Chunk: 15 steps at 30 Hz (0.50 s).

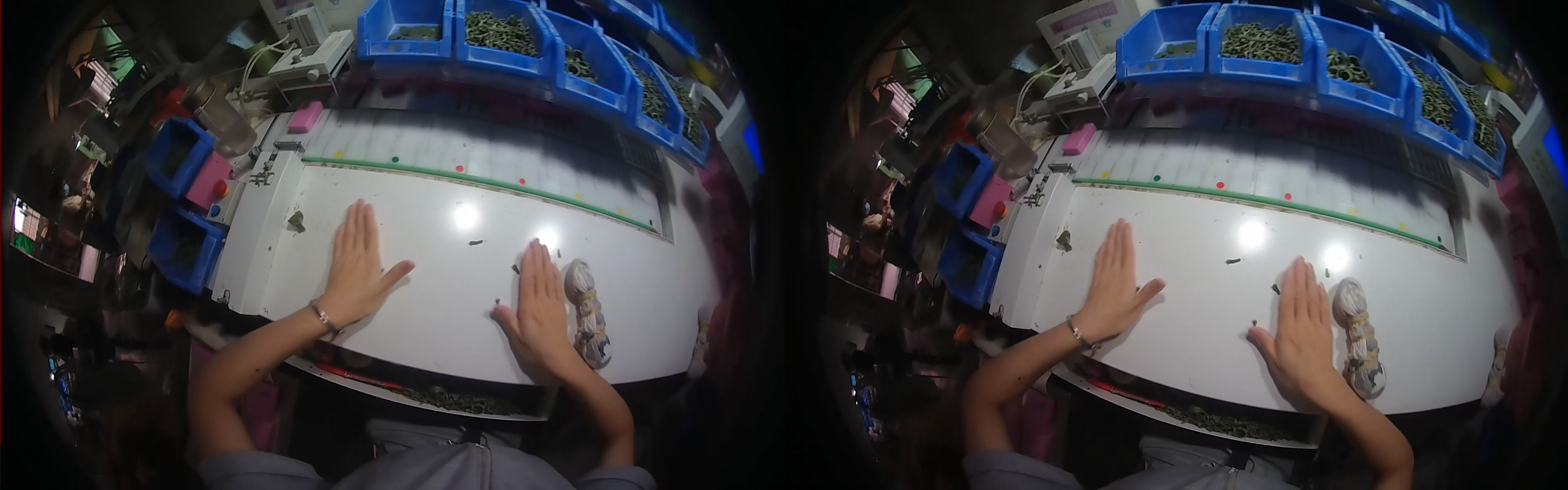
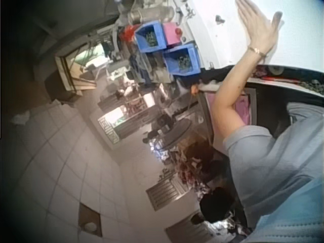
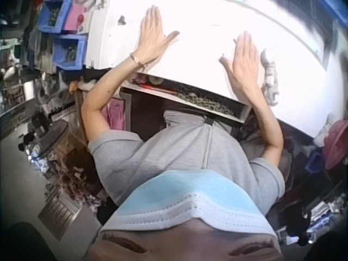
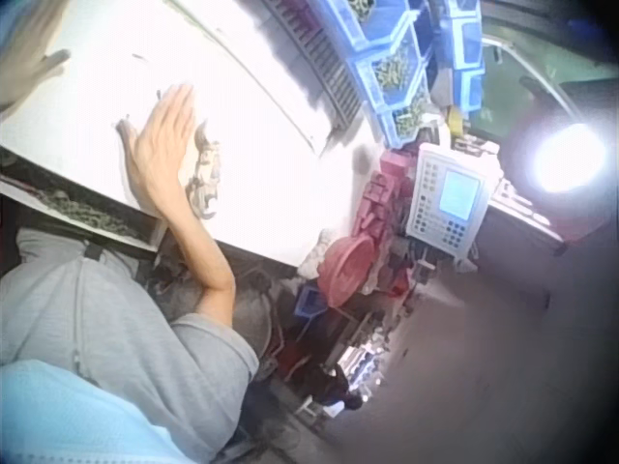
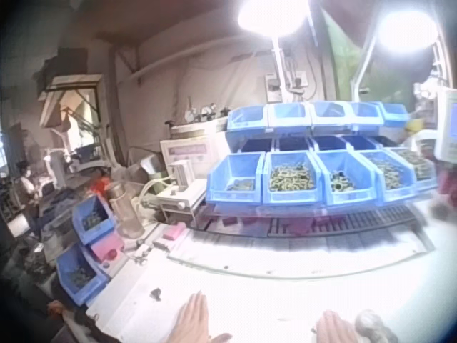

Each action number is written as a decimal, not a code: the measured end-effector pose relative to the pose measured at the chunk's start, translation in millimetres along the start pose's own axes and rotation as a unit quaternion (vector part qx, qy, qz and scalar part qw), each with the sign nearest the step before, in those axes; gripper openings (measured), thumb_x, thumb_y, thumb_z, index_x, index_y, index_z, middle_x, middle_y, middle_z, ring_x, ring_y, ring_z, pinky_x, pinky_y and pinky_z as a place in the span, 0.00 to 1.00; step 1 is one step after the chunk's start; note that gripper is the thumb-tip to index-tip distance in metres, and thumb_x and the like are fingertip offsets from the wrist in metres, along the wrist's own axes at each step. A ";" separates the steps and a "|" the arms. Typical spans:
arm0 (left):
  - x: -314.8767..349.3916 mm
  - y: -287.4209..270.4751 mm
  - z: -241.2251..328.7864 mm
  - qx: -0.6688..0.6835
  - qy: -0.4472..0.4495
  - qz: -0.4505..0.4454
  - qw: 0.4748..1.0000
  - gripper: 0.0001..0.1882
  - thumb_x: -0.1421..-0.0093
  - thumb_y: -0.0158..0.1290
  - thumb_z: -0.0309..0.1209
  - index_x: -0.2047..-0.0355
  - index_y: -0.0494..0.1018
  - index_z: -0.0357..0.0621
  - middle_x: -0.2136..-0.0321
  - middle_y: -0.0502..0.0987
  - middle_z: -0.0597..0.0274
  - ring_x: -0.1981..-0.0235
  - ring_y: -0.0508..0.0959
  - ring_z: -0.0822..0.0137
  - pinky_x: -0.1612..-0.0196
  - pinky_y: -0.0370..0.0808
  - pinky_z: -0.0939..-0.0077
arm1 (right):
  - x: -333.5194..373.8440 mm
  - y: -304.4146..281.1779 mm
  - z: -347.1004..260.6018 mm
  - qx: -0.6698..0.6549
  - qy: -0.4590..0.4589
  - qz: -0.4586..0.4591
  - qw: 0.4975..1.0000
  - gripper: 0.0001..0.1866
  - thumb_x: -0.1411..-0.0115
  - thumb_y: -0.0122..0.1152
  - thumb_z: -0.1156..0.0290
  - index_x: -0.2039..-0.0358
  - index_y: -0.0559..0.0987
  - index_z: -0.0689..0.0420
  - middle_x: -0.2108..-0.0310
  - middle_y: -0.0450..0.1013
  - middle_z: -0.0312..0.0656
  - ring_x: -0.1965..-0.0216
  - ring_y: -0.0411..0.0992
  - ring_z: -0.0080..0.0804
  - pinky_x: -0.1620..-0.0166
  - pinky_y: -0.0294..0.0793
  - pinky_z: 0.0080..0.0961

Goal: The person inserts small metal components and green plastic pieces into pink silicone molds, wipes the surface of the molds with a cloth, and organizes them on a workbench.

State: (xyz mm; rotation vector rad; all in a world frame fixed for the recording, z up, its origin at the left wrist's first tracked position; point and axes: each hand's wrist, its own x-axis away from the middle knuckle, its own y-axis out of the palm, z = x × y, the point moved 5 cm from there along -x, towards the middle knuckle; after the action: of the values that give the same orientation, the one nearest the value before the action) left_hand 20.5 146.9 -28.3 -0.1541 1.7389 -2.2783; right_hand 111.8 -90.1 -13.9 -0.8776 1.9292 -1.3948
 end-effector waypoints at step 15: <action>72.9 1.2 112.4 0.066 0.284 -0.203 0.935 0.46 0.42 0.45 0.54 0.39 0.44 0.26 0.37 0.43 0.39 0.34 0.43 0.49 0.36 0.45 0.57 | 67.6 3.1 -39.4 -0.124 -0.216 -0.080 0.965 0.32 0.42 0.53 0.65 0.39 0.56 0.59 0.38 0.54 0.49 0.37 0.53 0.40 0.39 0.55 0.39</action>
State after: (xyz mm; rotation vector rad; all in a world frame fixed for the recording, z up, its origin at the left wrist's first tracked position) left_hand -21.5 22.0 -4.4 0.2191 1.9415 -2.9573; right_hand 39.7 -120.6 -12.0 -1.3579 1.7388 -0.9495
